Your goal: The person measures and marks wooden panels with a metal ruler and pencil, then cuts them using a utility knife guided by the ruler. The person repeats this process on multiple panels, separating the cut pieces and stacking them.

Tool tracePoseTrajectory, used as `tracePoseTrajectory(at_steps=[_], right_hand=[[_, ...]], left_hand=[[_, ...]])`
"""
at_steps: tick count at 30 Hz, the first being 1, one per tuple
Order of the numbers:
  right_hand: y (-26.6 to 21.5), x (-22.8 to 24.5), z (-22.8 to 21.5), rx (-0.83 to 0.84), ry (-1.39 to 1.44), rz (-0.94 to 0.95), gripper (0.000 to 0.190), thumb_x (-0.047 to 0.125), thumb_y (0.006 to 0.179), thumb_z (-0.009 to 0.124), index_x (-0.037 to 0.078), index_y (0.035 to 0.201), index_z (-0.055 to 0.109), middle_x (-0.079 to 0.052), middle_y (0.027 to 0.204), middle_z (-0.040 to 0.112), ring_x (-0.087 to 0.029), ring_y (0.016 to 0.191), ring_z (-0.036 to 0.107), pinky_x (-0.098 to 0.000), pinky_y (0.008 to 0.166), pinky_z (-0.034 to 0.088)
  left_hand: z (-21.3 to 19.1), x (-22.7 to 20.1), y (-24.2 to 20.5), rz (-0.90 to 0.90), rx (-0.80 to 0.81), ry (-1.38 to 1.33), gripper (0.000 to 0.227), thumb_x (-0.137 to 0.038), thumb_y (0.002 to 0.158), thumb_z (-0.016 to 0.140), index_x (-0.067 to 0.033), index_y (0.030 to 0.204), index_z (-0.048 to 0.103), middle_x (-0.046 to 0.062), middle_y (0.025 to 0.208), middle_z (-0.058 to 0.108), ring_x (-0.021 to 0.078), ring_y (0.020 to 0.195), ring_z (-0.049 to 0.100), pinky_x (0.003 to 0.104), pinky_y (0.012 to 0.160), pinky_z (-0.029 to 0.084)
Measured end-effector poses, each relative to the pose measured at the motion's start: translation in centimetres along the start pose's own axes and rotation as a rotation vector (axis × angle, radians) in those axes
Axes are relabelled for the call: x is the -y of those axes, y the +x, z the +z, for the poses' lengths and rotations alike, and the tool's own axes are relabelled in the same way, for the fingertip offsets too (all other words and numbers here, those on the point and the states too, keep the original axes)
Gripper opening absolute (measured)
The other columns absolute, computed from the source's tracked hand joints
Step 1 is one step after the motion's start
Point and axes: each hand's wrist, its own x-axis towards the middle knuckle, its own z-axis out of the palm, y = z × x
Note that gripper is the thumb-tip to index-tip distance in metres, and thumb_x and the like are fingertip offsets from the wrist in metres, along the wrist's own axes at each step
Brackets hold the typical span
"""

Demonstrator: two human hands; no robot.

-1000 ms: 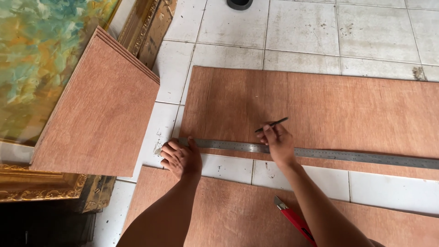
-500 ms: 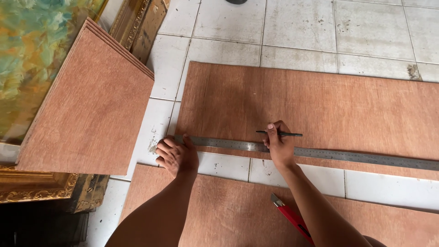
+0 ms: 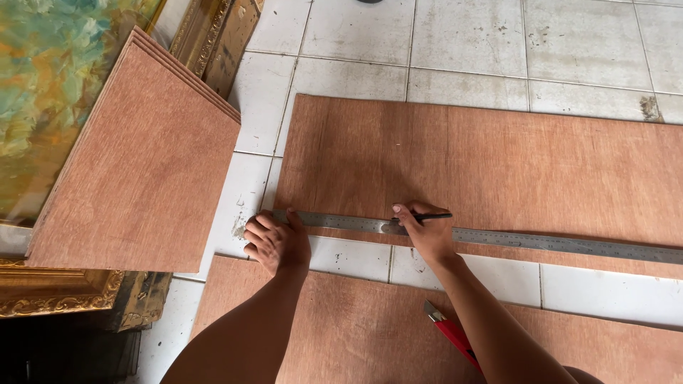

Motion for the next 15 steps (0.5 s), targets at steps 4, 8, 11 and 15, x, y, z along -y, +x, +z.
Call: tracePoseTrajectory(at_steps=[4,8,11,15], right_hand=[[0.0,0.6,-0.1,-0.017,-0.001,-0.014,0.028,0.024,0.107,0.084,0.01,0.082,0.085,-0.011,0.062,0.076,-0.017,0.05,0.066,-0.0283,0.047,0.049],[0.3,1.6,-0.1,0.008,-0.053,-0.05,0.033,0.026,0.107,0.083,0.013,0.077,0.084,-0.008,0.059,0.076,-0.016,0.044,0.062,-0.0257,0.047,0.043],[0.3,1.4,0.2,0.016,-0.04,-0.051,0.034,0.025,0.107,0.082,0.013,0.076,0.083,-0.008,0.059,0.076,-0.015,0.044,0.061,-0.0255,0.047,0.043],[0.2,2.9,-0.1,0.025,-0.017,-0.041,0.035,0.022,0.108,0.08,0.012,0.074,0.081,-0.009,0.058,0.075,-0.015,0.043,0.059,-0.0266,0.046,0.041]], left_hand=[[-0.3,0.0,-0.1,0.002,-0.008,-0.002,0.05,-0.065,0.109,0.053,-0.018,0.123,0.046,0.004,0.117,0.044,0.03,0.109,0.049,0.047,0.093,0.038],[-0.5,-0.2,0.0,-0.004,0.028,-0.01,0.049,-0.065,0.111,0.05,-0.018,0.124,0.046,0.005,0.117,0.044,0.0305,0.11,0.048,0.047,0.094,0.037],[-0.5,-0.3,0.1,-0.011,0.038,-0.013,0.049,-0.066,0.111,0.049,-0.0181,0.124,0.046,0.005,0.117,0.043,0.0301,0.11,0.048,0.047,0.094,0.037],[-0.6,-0.2,-0.1,-0.01,0.036,-0.022,0.05,-0.065,0.109,0.053,-0.0175,0.124,0.047,0.005,0.117,0.044,0.0305,0.11,0.048,0.047,0.094,0.037]])
